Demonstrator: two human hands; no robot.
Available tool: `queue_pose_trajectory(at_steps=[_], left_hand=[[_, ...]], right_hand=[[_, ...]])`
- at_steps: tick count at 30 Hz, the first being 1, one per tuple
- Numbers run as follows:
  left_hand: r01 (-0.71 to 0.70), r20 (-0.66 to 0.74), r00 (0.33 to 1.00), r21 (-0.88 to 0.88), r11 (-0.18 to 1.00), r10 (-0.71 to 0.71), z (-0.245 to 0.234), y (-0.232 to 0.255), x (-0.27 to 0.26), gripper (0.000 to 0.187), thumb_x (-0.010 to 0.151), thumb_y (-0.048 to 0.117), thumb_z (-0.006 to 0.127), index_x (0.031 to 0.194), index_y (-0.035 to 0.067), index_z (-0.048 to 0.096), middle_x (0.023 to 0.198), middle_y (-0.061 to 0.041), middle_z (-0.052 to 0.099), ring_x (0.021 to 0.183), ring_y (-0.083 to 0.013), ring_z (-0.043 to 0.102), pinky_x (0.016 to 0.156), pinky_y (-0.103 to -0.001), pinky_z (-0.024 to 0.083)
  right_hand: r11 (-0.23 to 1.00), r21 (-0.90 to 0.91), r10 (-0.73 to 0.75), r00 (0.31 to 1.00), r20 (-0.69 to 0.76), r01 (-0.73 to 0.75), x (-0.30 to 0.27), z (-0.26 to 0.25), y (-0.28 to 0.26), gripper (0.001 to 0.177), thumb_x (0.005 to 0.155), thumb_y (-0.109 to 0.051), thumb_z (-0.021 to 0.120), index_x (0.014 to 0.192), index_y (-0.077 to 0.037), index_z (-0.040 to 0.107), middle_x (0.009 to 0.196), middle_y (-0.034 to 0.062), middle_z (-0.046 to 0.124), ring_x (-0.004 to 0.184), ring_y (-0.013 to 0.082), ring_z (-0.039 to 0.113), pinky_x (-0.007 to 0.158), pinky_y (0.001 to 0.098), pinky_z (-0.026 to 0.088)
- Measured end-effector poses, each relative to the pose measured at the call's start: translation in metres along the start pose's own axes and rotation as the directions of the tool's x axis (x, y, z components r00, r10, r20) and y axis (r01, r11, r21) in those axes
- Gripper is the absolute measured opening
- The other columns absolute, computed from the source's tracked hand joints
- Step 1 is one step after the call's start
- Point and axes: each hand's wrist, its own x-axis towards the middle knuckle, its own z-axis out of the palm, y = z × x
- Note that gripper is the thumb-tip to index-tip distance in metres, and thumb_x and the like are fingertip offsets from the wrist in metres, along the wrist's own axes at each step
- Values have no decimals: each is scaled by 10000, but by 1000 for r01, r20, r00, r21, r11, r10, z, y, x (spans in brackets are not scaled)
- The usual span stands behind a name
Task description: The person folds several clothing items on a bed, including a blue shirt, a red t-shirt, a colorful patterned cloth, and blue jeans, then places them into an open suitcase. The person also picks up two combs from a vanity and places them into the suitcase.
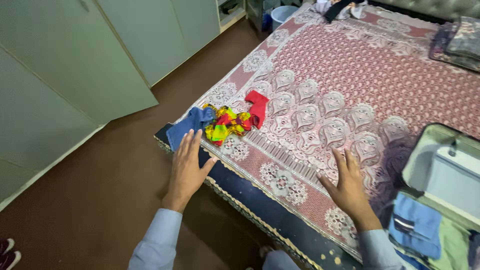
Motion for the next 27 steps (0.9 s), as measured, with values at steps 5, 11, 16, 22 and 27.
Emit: queue_pose_trajectory(at_steps=[5, 11, 16, 22, 27], left_hand=[[42, 25, 999, -60, 997, -41, 8, -33, 26, 864, 820, 307, 810, 1529, 59, 383, 1576, -256, 385, 1474, -428, 332, 1181, -493, 303], [48, 51, 998, -73, 996, -44, 38, -72, 57, 831, 847, 284, 798, 1526, 43, 384, 1562, -276, 393, 1467, -442, 338, 1180, -503, 307], [126, 160, 981, -71, 990, -113, 66, -98, 99, 817, 845, 291, 794, 1504, 26, 392, 1559, -287, 375, 1459, -451, 327, 1168, -512, 297], [109, 167, 982, -148, 983, -84, 113, -126, 142, 768, 850, 248, 781, 1492, 15, 430, 1555, -278, 412, 1455, -450, 367, 1174, -507, 325], [14, 153, 988, -202, 979, 17, 164, -149, 176, 738, 868, 237, 767, 1485, -7, 445, 1519, -282, 459, 1436, -443, 425, 1190, -500, 350]], right_hand=[[998, 20, -64, 998, -2, 64, 49, 44, -11, 859, 809, -380, 783, 1524, -82, 411, 1578, 333, 335, 1454, 511, 334, 1173, 556, 308], [995, 102, -25, 992, 123, 12, 104, 129, -17, 845, 787, -344, 785, 1511, -85, 437, 1579, 326, 337, 1445, 480, 358, 1170, 519, 328], [994, 93, 30, 969, 247, -55, 153, 191, -17, 821, 792, -355, 806, 1480, -73, 457, 1587, 292, 338, 1464, 452, 331, 1175, 488, 314], [982, 111, 104, 925, 366, -154, 210, 257, -1, 714, 855, -359, 784, 1449, -72, 512, 1582, 262, 371, 1460, 425, 365, 1182, 471, 322], [967, 101, 173, 898, 404, -232, 246, 312, 19, 664, 857, -373, 769, 1410, -77, 551, 1560, 244, 424, 1435, 407, 410, 1172, 469, 351]])
